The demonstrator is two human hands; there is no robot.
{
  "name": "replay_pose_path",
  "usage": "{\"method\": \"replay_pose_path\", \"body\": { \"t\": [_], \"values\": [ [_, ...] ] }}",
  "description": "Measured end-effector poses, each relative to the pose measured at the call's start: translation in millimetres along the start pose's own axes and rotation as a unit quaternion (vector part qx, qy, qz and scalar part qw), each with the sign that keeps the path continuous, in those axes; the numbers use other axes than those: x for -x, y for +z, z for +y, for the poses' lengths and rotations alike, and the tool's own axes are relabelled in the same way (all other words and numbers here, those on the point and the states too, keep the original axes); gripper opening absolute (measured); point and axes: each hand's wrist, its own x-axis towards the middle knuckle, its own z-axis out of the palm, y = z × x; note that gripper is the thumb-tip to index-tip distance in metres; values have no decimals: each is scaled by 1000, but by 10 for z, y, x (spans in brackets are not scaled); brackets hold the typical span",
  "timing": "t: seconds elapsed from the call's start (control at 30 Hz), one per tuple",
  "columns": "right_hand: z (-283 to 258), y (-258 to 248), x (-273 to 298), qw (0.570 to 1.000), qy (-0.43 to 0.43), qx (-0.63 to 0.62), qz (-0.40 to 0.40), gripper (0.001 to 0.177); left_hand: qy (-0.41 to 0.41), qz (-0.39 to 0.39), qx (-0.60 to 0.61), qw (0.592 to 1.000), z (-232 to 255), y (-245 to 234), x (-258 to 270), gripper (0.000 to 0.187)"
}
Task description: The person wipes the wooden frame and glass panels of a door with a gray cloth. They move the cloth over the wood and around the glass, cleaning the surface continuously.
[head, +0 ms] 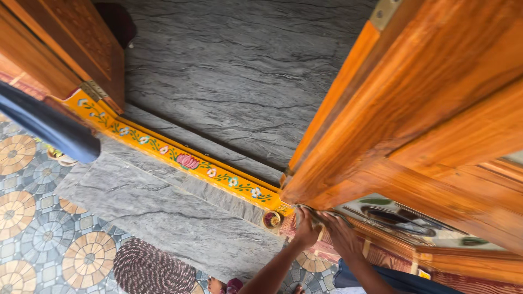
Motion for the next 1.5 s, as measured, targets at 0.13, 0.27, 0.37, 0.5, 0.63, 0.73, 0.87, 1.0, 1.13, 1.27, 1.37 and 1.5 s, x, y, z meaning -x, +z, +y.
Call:
{"method": "replay_pose_path", "body": {
  "t": [0.13,0.27,0.37,0.5,0.63,0.73,0.87,1.0,1.13,1.27,1.37,1.5],
  "values": [
    [-136,-64,-442,983,30,-179,39,69,-59,10,44,997,-42,-355,-49,103],
    [-177,-203,-556,993,-21,73,86,51,-22,60,141,988,-26,-717,-128,98],
    [-100,-343,-560,994,23,-85,61,39,58,84,133,986,56,-1026,-150,85],
    [31,-682,-532,967,112,-54,222,46,171,113,105,973,571,-1477,-129,75],
    [304,-1274,-656,907,202,76,362,54,251,122,36,959,1444,-1901,-20,65],
    [533,-1892,-725,896,252,68,358,55,327,123,-27,937,2161,-2245,59,78],
    [862,-2940,-763,884,330,-38,328,57,458,93,4,884,3034,-2656,146,88],
    [1296,-4056,-607,849,336,-11,409,53,547,102,-19,831,3914,-2926,111,90],
    [1757,-4794,-599,815,379,61,433,61,597,110,-12,795,4545,-3035,13,97],
    [1732,-4843,-647,802,372,80,460,64,606,85,28,790,4586,-3019,-57,97],
    [1603,-4607,-737,795,376,91,467,61,585,72,32,807,4344,-2946,-82,93],
    [1400,-4227,-841,801,368,64,467,69,570,66,25,819,3992,-2881,-106,91]
  ]
}}
